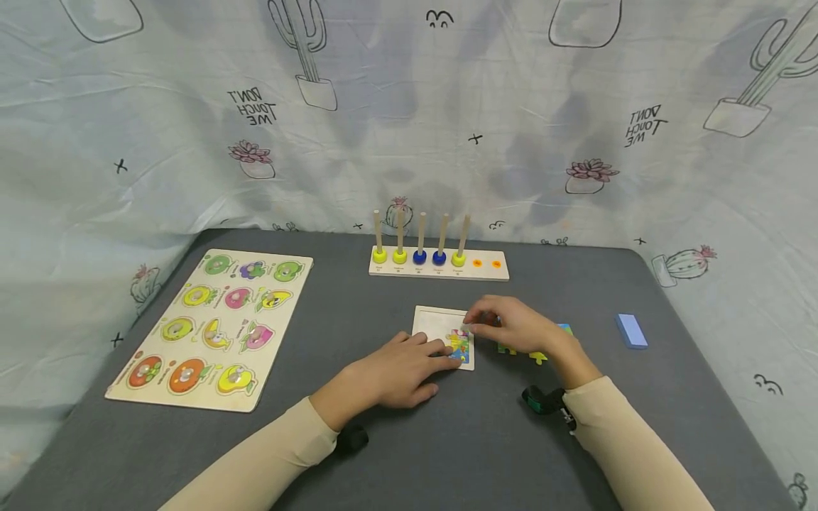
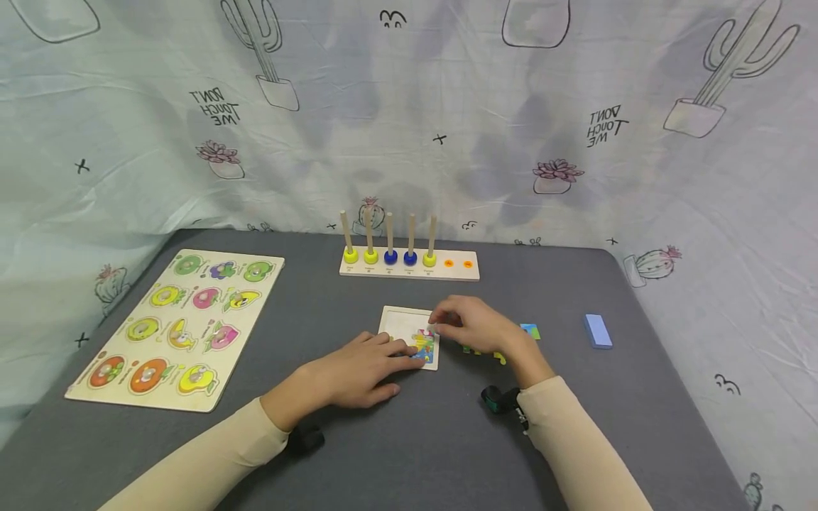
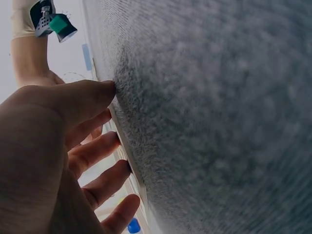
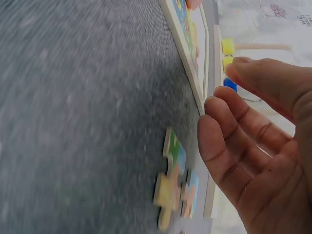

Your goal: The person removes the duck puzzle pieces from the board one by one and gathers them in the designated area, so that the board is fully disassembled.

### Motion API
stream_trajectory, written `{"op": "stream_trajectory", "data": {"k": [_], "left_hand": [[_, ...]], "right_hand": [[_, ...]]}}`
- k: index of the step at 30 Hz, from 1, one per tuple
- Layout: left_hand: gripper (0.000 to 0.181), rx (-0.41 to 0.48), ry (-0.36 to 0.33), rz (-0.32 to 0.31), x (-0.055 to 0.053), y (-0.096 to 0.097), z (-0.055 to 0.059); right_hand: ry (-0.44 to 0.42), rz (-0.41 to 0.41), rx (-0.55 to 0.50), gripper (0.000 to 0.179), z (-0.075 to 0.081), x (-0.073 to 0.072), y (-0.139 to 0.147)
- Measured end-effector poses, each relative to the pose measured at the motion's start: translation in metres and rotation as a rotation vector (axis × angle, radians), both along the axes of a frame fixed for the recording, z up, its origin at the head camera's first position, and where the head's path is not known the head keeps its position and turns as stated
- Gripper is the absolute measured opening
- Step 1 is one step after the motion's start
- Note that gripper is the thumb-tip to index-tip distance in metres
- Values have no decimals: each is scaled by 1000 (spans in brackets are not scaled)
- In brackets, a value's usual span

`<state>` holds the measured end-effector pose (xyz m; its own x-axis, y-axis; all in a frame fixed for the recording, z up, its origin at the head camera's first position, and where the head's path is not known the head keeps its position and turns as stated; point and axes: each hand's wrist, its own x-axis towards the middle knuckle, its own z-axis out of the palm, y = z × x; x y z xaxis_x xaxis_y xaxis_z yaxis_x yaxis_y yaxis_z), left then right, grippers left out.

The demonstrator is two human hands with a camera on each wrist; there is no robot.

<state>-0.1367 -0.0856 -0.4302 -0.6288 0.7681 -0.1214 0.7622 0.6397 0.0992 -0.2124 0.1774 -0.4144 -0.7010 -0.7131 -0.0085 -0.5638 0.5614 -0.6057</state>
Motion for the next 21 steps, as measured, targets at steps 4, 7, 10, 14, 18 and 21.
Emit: {"op": "stream_trajectory", "data": {"k": [4, 7, 10, 14, 18, 21], "left_hand": [[52, 5, -13, -2, -2, -1, 0], [52, 12, -47, -6, -4, -2, 0], [51, 23, -99, -10, -8, -3, -1], [49, 52, -152, -22, -13, -6, -1], [48, 84, -186, -30, -15, -10, 0], [48, 99, -209, -31, -16, -12, 1]], "right_hand": [[-12, 14, -14, 16, -2, -1, -8], [-15, 26, -22, 15, -4, -1, -12], [-16, 33, -20, 16, -7, -2, -15], [-23, 34, -20, 17, -8, -2, -17], [-40, 38, -30, 17, -8, -3, -19], [-53, 38, -29, 17, -8, -4, -21]]}}
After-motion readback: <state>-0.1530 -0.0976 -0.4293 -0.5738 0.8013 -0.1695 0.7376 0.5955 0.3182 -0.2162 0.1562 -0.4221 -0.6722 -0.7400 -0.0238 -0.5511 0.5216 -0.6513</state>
